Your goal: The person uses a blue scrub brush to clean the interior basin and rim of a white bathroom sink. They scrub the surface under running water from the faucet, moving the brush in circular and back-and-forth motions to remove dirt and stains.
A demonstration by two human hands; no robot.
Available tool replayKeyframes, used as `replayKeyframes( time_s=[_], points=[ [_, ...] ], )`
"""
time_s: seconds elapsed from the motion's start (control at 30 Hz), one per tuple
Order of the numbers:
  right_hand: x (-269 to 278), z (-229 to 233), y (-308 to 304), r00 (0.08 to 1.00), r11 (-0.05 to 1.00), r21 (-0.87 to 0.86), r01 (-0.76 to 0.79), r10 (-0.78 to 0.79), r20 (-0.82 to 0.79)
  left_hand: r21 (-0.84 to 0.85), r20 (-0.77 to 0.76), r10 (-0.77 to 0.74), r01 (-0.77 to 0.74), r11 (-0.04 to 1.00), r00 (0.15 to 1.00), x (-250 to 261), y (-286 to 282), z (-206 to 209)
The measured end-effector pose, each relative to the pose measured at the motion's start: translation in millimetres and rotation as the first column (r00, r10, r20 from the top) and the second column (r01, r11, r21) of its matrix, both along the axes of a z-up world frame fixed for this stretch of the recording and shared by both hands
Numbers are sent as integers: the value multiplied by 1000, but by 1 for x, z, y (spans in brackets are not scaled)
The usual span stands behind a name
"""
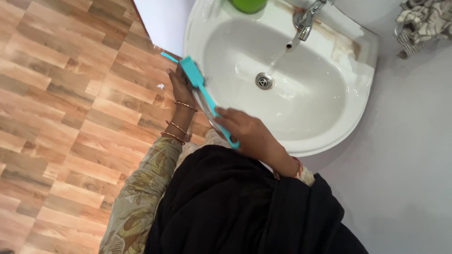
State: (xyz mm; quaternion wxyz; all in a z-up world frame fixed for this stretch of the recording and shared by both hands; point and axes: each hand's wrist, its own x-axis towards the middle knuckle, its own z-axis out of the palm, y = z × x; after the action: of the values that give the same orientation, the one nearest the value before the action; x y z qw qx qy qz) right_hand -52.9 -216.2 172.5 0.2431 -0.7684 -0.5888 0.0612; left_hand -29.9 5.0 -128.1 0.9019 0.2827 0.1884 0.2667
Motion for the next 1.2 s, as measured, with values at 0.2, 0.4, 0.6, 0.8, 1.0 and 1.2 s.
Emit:
replayKeyframes(
  time_s=[0.2, 0.4, 0.6, 0.8, 1.0, 1.2],
  points=[
    [13, -14, 35, 994, 998, 51, 21, -27, 102, -137, 44, 5, 1, 991, 999, -5, 1, 28],
    [-23, 21, -18, 998, 996, -59, -60, 62, 30, -169, -20, -13, 9, 986, 1000, -23, -2, 12],
    [-5, 4, 26, 992, 993, 24, -111, 110, 57, -147, -61, -60, 51, 988, 996, -28, 5, 25],
    [-25, 17, -24, 998, 993, -98, -61, 64, 28, -203, -5, -25, 24, 979, 1000, -32, -2, 24],
    [9, -32, 20, 993, 993, 58, 99, -95, -67, -130, -41, 33, -39, 991, 999, -15, -16, 29],
    [-8, -45, -50, 989, 969, 208, 131, -113, -94, -73, 85, 39, -33, 997, 996, -13, -34, 39]
  ],
)
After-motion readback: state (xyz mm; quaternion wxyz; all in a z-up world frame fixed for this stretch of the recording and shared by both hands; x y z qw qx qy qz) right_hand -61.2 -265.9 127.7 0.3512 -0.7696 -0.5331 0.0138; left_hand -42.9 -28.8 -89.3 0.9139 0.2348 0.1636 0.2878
